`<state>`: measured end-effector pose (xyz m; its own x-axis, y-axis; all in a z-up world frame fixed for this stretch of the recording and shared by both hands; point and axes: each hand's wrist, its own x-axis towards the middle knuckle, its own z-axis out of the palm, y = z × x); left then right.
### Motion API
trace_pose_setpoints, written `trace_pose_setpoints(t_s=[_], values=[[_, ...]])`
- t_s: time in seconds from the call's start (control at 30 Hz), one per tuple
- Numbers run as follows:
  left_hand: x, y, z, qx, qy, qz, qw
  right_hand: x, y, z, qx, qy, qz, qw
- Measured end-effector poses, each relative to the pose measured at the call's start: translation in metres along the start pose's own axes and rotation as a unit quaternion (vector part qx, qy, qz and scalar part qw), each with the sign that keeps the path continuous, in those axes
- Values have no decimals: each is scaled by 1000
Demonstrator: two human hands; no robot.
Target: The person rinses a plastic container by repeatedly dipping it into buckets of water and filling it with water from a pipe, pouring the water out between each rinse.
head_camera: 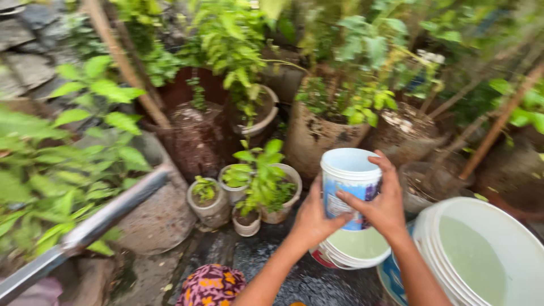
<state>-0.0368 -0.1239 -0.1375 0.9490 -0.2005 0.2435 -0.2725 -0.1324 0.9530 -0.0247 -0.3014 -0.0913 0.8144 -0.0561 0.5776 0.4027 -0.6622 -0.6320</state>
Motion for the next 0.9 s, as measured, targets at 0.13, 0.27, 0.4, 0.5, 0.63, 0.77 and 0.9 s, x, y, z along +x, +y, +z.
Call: trace_pose_setpoints(t_s=[0.13,0.27,0.4,0.5,0.63,0.77,0.9], values=[[2,30,72,-3,-55,29,998,-15,23,-75,-104,3,44,994],[5,42,151,-21,-114,24,993,-31,52,-146,-178,5,93,980],[6,26,229,84,-182,51,978,-56,103,-196,-193,36,205,959],[6,6,276,210,-225,136,942,-79,158,-214,-271,52,212,937],[0,-15,308,304,-308,146,890,-105,220,-220,-353,-24,223,909],[-9,-31,314,360,-372,109,849,-128,247,-196,-395,-181,257,863],[-20,-53,314,392,-346,165,836,-145,265,-173,-434,-298,253,812]])
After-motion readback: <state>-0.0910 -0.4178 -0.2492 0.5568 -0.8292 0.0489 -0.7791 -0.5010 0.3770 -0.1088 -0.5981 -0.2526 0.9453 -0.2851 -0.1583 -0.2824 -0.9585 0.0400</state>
